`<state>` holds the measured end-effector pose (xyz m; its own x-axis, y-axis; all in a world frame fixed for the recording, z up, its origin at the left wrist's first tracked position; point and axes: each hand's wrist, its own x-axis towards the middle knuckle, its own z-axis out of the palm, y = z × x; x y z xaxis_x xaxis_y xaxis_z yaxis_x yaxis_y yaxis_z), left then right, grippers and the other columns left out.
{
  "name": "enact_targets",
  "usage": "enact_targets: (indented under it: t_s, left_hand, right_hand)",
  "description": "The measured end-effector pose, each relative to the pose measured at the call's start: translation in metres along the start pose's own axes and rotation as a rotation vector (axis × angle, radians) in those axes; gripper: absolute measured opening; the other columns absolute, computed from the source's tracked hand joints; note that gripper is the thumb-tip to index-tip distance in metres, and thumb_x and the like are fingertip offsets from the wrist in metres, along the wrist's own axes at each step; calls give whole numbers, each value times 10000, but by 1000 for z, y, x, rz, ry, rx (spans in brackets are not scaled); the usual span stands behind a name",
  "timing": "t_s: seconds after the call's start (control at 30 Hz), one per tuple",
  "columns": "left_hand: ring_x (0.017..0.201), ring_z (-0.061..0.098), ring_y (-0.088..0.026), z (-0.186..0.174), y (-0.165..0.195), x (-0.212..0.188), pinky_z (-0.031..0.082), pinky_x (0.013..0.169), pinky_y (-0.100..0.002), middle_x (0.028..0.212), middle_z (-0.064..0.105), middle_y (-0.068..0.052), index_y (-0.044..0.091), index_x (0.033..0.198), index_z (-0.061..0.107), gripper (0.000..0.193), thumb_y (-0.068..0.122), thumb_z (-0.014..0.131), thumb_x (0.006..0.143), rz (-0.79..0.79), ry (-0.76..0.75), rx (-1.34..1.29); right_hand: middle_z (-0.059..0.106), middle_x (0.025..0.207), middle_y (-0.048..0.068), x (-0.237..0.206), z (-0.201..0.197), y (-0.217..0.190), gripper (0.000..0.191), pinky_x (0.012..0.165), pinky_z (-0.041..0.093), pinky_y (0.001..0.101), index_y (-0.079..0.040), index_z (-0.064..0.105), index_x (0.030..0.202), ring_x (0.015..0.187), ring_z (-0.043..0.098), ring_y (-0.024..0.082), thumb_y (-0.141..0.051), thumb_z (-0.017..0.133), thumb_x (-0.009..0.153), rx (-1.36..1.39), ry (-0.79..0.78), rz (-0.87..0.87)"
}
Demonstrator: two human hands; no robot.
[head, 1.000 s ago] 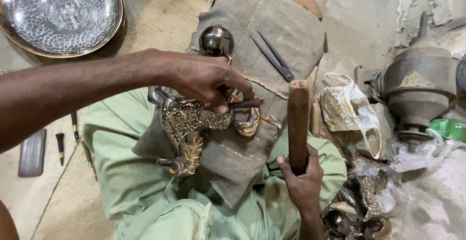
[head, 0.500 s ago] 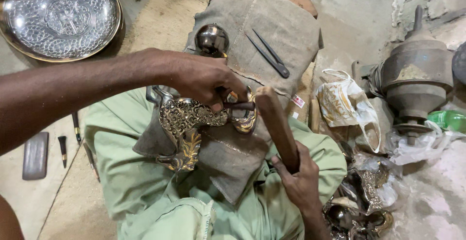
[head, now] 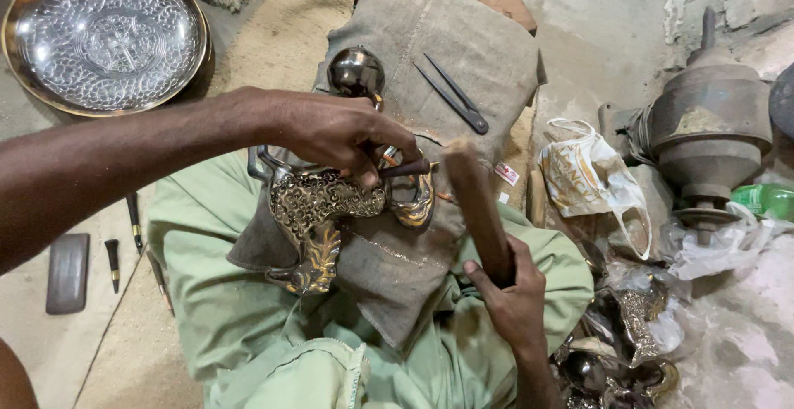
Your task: The person sits on the floor holding a small punch against a decorative silver-and-gold metal animal figurine and strikes the punch with a wooden mallet, repositioning the punch repeatedly to work the ornament's raised patterns. The figurine rests on a cloth cushion on their lap while they hammer different spots.
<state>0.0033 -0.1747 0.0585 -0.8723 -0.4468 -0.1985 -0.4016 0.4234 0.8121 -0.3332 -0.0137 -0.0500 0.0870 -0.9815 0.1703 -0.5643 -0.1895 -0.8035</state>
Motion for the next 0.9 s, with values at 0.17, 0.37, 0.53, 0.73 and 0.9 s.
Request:
enact_targets:
  t_s: [0.17, 0.37, 0.53, 0.73, 0.9]
  left_hand:
    - [663, 665, -171, -1, -1, 1, 482, 640, -428, 706, 694, -60, 169, 1330, 606, 518, 196, 755, 835, -39, -1, -2]
    - [681, 707, -166, -2, -4, 1, 516, 668, -421, 756, 722, -50, 181, 1349, 585, 543, 182, 739, 829, -48, -6, -16]
    - [716, 706, -198, 2, -6, -4, 491, 686, -464, 786, 745, -75, 165, 1331, 612, 505, 192, 753, 847, -38, 37, 51]
    - [867, 753, -171, 27, 10, -27, 607, 766, -399, 957, 769, -65, 179, 1355, 594, 563, 138, 784, 826, -106, 435, -65]
    - [801, 776, -182, 60, 38, -39, 617, 718, -387, 865, 792, -64, 204, 1354, 608, 567, 112, 775, 820, -269, 572, 2]
  right_hand:
    - [616, 745, 77, -1, -1, 5, 516, 582, 495, 298, -23, 545, 1235, 635, 572, 142, -178, 826, 831, -154, -77, 156]
    - [609, 686, 69, 0, -6, 5, 539, 530, 489, 310, -33, 533, 1267, 564, 566, 139, -235, 801, 845, -158, -108, 176]
    - [712, 836, 81, -5, -6, -7, 533, 627, 554, 298, -29, 529, 1288, 707, 686, 117, -252, 795, 883, -170, -69, 74]
    - [711, 843, 134, -13, -11, -9, 604, 675, 555, 337, -37, 557, 1304, 719, 667, 195, -252, 858, 826, -180, 68, 127]
    - [742, 983, 143, -4, -16, 2, 643, 744, 566, 341, -75, 557, 1372, 847, 720, 195, -203, 871, 825, -166, 91, -5]
